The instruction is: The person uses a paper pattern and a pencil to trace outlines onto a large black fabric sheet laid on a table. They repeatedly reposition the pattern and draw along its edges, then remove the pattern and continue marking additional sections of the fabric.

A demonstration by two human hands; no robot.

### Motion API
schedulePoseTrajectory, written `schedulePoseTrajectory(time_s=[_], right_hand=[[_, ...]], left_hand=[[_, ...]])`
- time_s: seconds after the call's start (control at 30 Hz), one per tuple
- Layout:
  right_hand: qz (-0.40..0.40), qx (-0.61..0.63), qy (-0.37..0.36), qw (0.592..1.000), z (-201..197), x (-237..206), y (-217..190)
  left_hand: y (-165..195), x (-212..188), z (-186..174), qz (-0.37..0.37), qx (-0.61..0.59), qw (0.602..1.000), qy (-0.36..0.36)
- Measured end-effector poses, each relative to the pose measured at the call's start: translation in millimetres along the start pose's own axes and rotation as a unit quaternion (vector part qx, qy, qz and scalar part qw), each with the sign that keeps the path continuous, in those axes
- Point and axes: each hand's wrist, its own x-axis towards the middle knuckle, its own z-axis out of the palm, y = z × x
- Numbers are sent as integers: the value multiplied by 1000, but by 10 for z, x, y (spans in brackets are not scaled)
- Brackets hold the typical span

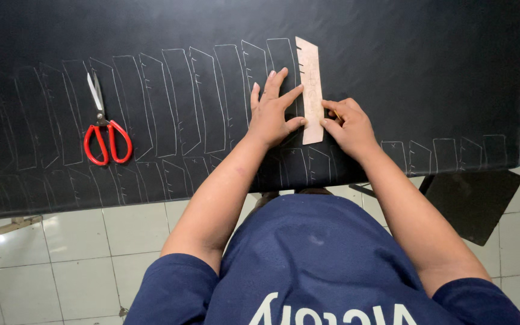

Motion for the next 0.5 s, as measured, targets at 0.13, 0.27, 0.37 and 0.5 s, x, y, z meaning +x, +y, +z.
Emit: schedulePoseTrajectory(time_s=[0.13,0.27,0.37,0.5], right_hand=[[-3,-12,5,1000,13,-7,5],[-18,-16,9,1000,13,-12,11],[-13,-15,7,1000,11,-5,9],[-19,-23,6,1000,9,-4,2]], left_hand=[[-3,-1,0,4,5,1000,-6],[1,-2,-5,8,11,1000,-7],[3,-17,-1,22,11,1000,6],[25,-110,45,61,43,997,16]])
